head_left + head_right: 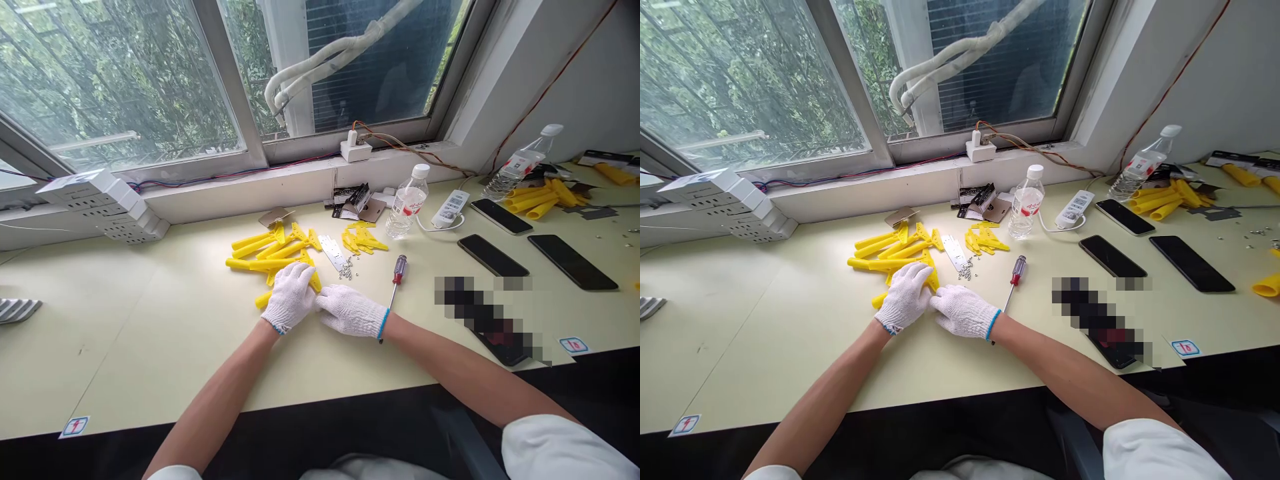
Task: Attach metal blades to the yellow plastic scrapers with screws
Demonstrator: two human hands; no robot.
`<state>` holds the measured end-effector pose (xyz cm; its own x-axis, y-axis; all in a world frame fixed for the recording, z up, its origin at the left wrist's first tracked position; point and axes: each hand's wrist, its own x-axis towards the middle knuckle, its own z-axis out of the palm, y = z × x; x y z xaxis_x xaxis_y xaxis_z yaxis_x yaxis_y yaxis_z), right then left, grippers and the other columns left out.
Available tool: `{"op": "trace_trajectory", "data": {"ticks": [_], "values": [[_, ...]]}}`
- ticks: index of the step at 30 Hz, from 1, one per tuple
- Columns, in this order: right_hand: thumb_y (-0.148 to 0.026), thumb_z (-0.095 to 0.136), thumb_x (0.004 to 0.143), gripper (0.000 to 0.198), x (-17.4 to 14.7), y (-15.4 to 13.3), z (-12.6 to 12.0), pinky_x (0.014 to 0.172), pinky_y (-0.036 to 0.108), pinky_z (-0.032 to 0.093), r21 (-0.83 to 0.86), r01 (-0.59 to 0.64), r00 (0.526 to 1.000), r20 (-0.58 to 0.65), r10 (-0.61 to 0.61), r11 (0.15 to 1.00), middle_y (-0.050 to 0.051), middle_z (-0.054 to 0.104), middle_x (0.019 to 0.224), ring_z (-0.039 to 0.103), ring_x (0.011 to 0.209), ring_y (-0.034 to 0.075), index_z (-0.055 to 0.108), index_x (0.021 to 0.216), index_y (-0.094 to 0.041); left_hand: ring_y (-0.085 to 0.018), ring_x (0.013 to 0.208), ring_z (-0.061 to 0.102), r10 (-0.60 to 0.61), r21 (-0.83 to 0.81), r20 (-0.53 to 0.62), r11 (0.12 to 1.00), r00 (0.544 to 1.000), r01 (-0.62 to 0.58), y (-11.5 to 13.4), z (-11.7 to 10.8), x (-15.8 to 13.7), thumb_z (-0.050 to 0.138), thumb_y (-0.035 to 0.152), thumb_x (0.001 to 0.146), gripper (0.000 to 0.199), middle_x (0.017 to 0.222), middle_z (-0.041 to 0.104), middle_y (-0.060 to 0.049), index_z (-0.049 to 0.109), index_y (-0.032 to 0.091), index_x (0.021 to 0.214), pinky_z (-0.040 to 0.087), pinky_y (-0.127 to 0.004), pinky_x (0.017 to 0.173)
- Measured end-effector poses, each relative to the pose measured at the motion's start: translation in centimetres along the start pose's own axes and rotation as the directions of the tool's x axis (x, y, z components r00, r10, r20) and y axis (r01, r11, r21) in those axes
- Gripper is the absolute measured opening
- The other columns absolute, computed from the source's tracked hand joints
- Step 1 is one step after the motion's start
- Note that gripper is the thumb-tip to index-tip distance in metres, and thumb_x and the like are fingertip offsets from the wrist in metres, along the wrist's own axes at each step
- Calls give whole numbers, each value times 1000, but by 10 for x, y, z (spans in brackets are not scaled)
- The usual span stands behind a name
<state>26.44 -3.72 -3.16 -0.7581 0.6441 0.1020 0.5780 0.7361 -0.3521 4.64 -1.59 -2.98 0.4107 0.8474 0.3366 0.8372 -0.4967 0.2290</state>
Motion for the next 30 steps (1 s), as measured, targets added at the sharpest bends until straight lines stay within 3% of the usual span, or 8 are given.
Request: {"op": "trace_trajectory", "data": {"ticks": [7,9,12,17,23,26,30], "values": [[-27,62,110,16,-1,-1,-4,83,36,41,-29,-16,999,27,17,999,11,70,109,62,94,23,73,113,-15,-44,157,47,-173,111,-133,976,976,189,-33,-19,8,62,44,108,37,161,63,-17,72,26,139,35,-65,129],[-27,63,109,15,-1,0,-4,82,36,40,-37,-16,999,41,18,999,11,70,110,62,94,23,73,113,-16,-46,157,44,-222,147,-120,960,968,238,-47,-23,11,61,48,107,34,163,62,-17,75,26,130,34,-68,127],[-27,63,109,15,-1,0,-5,83,36,40,-38,-14,999,46,16,999,11,70,110,63,96,23,72,113,-16,-43,147,53,-285,151,-54,945,957,290,-62,-27,16,56,49,108,30,154,69,-14,75,28,121,39,-66,120],[-25,64,108,13,0,-2,-7,85,35,41,-36,-29,998,60,31,999,11,71,110,63,96,23,72,112,-15,-42,142,59,-248,154,8,957,969,244,-68,-26,24,57,46,107,27,145,74,-12,76,28,113,32,-72,123],[-26,63,108,15,1,-3,-9,85,35,41,-33,-38,996,74,40,999,11,71,110,63,96,23,72,111,-15,-47,150,52,-229,247,100,948,968,199,-69,-26,34,55,54,107,38,163,66,-11,81,30,122,21,-78,128],[-27,63,108,15,2,-4,-9,84,35,41,-39,-37,997,70,39,999,11,71,110,63,96,23,72,111,-15,-48,148,53,-223,282,132,942,966,179,-68,-29,39,55,56,107,42,164,65,-12,82,30,125,21,-78,128],[-28,62,109,16,3,-4,-10,83,36,40,-56,-41,996,77,45,998,11,71,109,63,95,24,71,111,-16,-47,133,61,-207,316,160,937,965,149,-68,-34,45,56,56,105,40,145,73,-15,83,28,114,29,-74,121]]}}
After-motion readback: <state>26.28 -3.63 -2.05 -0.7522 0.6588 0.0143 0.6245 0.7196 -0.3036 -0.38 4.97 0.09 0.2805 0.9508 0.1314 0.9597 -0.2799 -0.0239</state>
